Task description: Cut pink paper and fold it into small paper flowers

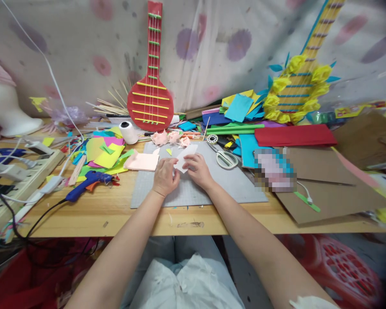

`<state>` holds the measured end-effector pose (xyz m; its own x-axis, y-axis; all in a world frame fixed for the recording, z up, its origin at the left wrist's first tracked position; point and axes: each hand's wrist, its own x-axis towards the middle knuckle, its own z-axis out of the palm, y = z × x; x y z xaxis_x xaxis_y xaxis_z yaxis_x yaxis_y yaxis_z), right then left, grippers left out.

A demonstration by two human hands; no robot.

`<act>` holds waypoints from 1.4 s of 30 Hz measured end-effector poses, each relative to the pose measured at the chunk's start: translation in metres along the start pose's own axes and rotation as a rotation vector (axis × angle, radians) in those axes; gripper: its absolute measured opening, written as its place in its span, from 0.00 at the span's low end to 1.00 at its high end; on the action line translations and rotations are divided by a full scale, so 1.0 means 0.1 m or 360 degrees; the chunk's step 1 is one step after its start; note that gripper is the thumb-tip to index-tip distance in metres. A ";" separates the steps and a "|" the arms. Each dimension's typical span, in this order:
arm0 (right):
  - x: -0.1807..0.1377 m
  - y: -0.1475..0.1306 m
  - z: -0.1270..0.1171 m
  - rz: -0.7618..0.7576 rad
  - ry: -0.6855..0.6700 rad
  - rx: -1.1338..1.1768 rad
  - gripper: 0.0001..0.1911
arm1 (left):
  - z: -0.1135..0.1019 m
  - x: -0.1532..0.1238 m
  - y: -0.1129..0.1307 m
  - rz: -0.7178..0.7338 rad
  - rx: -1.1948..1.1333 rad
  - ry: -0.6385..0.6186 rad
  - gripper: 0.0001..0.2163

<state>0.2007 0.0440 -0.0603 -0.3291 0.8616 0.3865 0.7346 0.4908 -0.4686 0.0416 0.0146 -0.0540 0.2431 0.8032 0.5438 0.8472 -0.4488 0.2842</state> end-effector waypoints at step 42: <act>0.01 0.05 0.15 0.0457 -0.0004 0.0014 0.08 | 0.12 0.06 -0.04 -0.0308 0.0118 -0.0219 0.10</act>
<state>0.1957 0.0494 -0.0742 -0.1098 0.9658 0.2351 0.7927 0.2278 -0.5655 0.0452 0.0262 -0.0613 0.1306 0.9195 0.3709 0.9154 -0.2555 0.3111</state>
